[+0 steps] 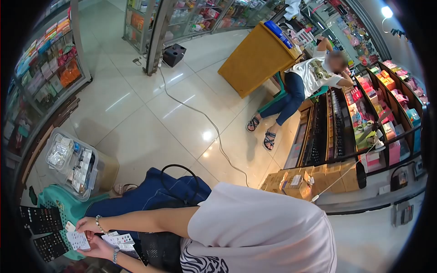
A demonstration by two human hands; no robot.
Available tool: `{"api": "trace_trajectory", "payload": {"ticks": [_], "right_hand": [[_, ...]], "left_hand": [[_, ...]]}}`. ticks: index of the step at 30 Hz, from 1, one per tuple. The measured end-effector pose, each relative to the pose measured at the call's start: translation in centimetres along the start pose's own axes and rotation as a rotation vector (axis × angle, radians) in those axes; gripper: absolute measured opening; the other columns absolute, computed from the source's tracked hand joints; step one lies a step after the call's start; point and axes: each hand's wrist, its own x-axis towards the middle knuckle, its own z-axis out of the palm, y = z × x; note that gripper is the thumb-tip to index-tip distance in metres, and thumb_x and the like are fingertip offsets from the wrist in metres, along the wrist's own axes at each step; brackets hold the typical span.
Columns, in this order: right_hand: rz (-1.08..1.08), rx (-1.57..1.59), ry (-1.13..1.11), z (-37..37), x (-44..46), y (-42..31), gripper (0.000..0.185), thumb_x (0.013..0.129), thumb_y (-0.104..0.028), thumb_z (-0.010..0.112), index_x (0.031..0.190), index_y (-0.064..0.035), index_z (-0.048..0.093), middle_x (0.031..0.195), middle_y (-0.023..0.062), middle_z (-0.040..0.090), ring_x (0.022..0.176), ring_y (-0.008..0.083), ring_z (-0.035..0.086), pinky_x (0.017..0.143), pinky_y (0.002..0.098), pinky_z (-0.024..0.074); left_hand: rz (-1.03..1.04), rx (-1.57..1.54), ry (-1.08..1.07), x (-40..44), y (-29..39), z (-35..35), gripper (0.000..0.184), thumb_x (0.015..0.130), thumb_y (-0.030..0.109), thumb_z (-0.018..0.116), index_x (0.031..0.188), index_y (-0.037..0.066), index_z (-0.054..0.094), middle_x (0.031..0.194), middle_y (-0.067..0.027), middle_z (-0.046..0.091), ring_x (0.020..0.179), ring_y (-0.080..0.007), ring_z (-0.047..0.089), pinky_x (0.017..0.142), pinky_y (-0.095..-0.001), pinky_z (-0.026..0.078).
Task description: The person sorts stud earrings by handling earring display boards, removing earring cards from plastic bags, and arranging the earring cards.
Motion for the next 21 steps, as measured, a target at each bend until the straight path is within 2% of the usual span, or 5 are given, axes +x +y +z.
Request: {"api": "trace_trajectory", "payload": {"ticks": [4,8,21], "right_hand": [[-0.002,0.012,0.018,-0.5,0.0,-0.2,0.009,0.080,-0.008,0.053,0.089,-0.0037,0.054,0.060,0.0083,0.054,0.041,0.0154,0.049,0.038,0.0256,0.0418],[-0.026,-0.035,-0.021,-1.3,0.5,0.7,0.009,0.081,-0.009,0.052,0.089,-0.0041,0.054,0.059,0.0083,0.054,0.041,0.0163,0.049,0.037,0.0258,0.0420],[-0.033,-0.251,0.037,-1.6,1.2,1.9,0.016,0.081,-0.017,0.047,0.088,-0.0039,0.054,0.059,0.0077,0.053,0.042,0.0169,0.049,0.037,0.0275,0.0406]], "left_hand": [[-0.046,-0.056,-0.094,0.2,-0.5,-0.7,0.049,0.090,0.036,0.045,0.123,0.000,0.040,0.102,-0.0168,0.054,0.080,-0.0189,0.054,0.066,-0.0240,0.042],[-0.013,0.017,0.056,-1.4,-0.3,2.8,0.044,0.092,0.036,0.042,0.121,0.004,0.043,0.097,-0.0152,0.056,0.075,-0.0182,0.053,0.063,-0.0253,0.042],[-0.034,0.034,-0.067,-0.9,-0.8,0.8,0.044,0.090,0.035,0.043,0.122,0.004,0.044,0.100,-0.0138,0.056,0.080,-0.0166,0.054,0.067,-0.0240,0.042]]}}
